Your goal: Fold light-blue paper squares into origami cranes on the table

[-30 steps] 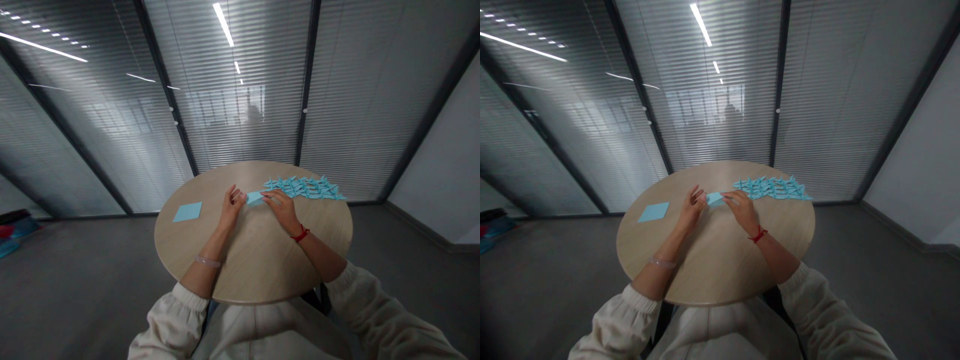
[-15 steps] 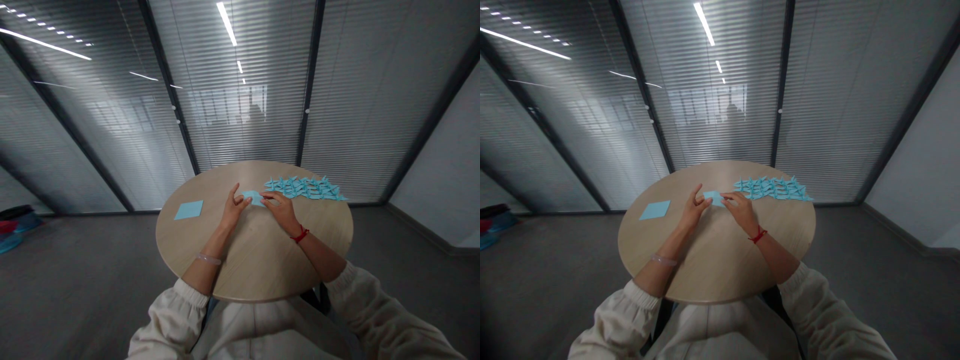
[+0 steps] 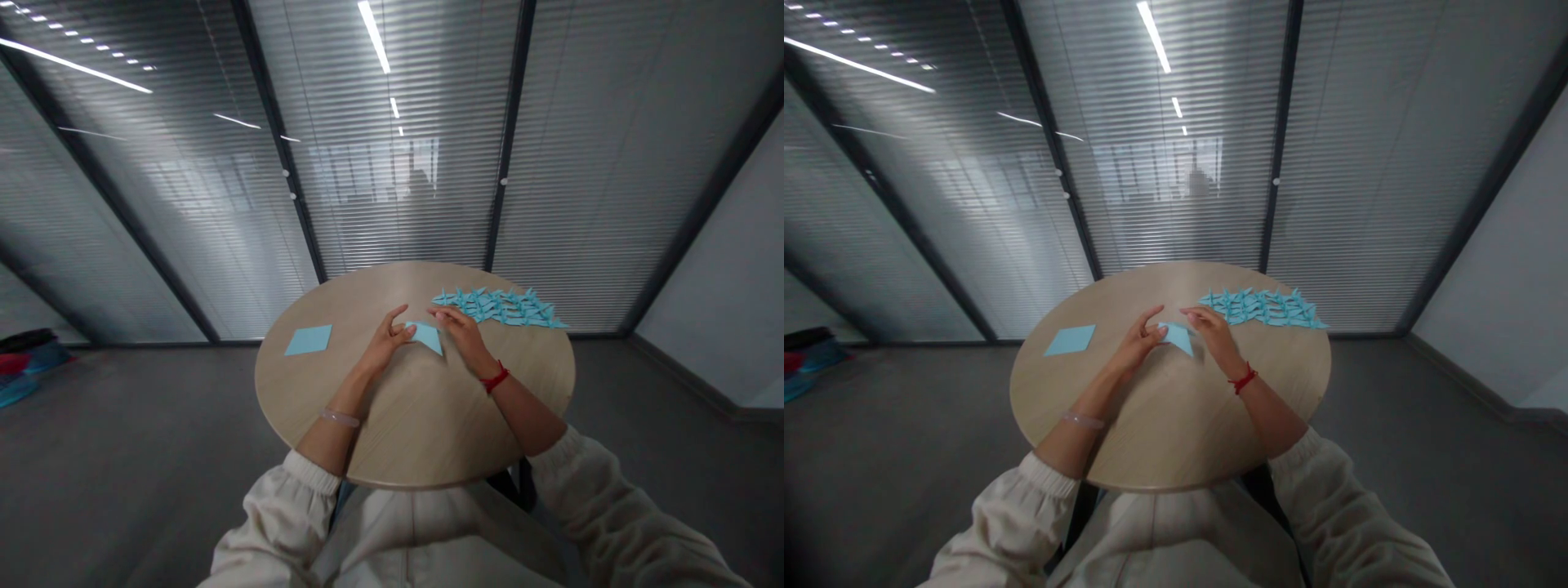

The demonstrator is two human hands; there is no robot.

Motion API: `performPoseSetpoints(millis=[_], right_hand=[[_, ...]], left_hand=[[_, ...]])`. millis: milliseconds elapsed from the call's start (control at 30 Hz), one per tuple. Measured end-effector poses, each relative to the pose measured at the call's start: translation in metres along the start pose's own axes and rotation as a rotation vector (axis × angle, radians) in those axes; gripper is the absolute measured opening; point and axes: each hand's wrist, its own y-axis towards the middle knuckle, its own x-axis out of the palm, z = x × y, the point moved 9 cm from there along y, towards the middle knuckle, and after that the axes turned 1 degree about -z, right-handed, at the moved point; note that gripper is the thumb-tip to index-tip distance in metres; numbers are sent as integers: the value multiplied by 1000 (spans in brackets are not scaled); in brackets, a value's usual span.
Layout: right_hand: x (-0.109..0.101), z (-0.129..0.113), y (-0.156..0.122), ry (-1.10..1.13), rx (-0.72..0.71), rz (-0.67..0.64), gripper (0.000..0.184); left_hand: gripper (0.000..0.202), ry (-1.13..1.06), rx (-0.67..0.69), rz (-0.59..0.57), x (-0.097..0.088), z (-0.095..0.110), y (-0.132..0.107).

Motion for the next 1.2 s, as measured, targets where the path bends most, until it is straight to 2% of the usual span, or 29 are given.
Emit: performPoseSetpoints(millis=[100,167,267,467,633,700,833,900,1000,1100,1200], right_hand=[[16,3,-2,88,100,-173,33],[23,1,-4,100,125,-243,33],[28,7,-7,164,196,-267,34],[41,27,-17,464,374,-344,42],[34,32,-16,483,395,-247,35],[32,35,-14,473,390,-215,30],[22,33,-8,367,295,-106,28],[12,29,-6,263,228,-15,30],[2,20,-4,128,152,69,29],[0,14,-3,35,95,91,29],[-1,11,-4,-25,57,115,30]], left_hand=[[79,-11,-12,-20,3,1,-1],[79,-20,-15,-14,4,3,-2],[76,-29,10,16,1,6,-2],[67,66,96,35,-5,9,-1],[61,219,143,20,-3,11,-1],[58,290,189,50,-4,15,-1],[50,479,338,282,-22,29,-5],[48,530,336,331,-28,29,-5],[52,496,270,206,-19,20,0],[55,415,251,77,-5,17,2],[54,355,239,53,0,17,1]])
